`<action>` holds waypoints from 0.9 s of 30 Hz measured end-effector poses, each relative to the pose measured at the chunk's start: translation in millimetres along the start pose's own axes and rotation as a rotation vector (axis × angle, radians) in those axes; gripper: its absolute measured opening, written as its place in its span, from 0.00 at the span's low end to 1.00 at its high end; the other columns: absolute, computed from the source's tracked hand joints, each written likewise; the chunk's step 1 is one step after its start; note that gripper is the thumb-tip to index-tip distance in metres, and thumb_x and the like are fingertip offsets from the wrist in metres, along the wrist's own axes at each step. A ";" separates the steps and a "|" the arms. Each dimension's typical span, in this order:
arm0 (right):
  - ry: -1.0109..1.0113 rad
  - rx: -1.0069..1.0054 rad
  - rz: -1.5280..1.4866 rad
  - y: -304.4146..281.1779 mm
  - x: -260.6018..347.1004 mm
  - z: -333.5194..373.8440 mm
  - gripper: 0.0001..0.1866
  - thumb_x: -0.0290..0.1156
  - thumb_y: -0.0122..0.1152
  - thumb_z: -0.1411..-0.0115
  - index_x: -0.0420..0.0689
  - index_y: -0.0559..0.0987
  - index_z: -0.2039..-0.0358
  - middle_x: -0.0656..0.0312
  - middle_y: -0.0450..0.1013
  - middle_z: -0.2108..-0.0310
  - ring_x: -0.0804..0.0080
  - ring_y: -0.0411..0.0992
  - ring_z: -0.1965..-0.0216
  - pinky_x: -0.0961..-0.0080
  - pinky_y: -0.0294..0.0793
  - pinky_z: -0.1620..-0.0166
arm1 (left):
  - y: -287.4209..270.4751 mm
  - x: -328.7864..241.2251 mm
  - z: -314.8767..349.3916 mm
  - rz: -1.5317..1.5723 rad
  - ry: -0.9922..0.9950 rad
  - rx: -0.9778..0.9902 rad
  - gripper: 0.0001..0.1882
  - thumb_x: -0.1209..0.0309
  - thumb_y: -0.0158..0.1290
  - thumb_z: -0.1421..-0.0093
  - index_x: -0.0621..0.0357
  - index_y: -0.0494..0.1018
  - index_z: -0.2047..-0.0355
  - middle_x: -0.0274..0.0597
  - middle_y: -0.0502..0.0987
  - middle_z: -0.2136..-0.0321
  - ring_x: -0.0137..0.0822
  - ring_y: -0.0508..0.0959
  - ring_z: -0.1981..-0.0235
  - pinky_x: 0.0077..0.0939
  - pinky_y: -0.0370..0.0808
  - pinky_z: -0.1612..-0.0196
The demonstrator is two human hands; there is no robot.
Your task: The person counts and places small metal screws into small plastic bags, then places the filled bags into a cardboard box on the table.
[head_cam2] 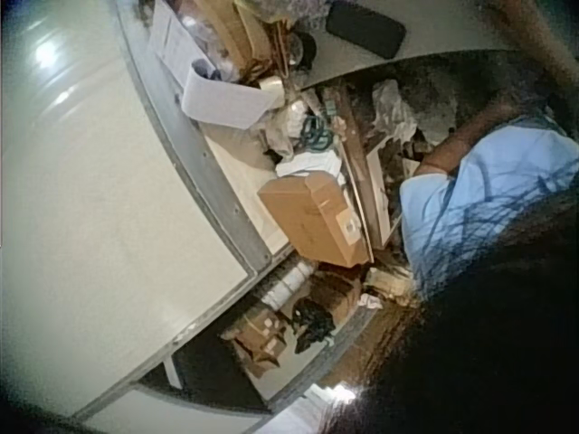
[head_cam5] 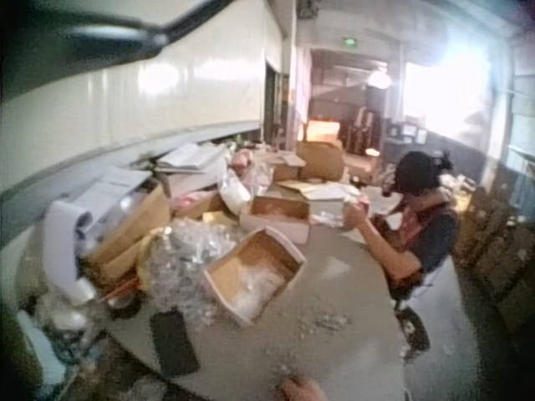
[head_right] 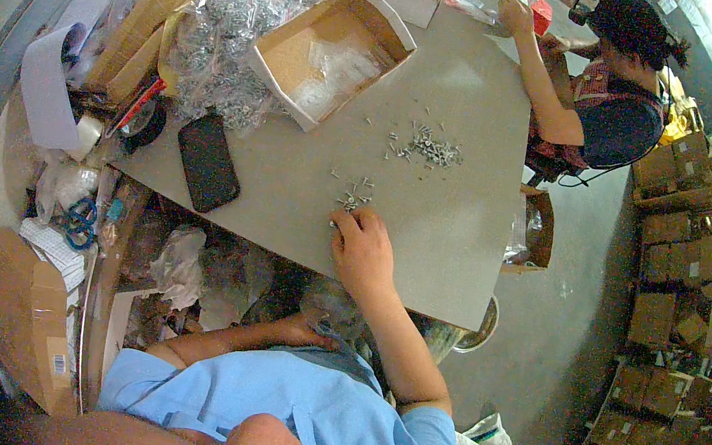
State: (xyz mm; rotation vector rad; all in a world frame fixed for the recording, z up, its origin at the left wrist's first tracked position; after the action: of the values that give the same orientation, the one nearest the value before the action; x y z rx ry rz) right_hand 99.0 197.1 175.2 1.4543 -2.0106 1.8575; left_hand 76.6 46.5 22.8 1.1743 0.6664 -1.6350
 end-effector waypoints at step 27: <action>0.055 0.138 -0.346 -17.8 -5.3 70.3 0.06 0.26 0.63 0.50 0.44 0.77 0.70 0.58 0.70 0.71 0.60 0.71 0.70 0.69 0.72 0.67 | -31.5 5.6 -0.4 -0.416 0.073 -0.055 0.17 0.63 0.64 0.52 0.58 0.74 0.66 0.43 0.75 0.68 0.35 0.74 0.66 0.29 0.70 0.60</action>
State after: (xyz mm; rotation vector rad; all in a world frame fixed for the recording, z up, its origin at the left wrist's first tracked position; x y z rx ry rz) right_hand 150.9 147.0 165.8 1.6384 -1.5136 1.8881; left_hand 47.4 56.4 14.2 1.1096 1.0499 -1.9068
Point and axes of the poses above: each hand's wrist, its own z-axis away from the middle knuckle, its own y-axis out of the palm, x = y × z, the point moved 7 cm from there along -z, towards the middle knuckle
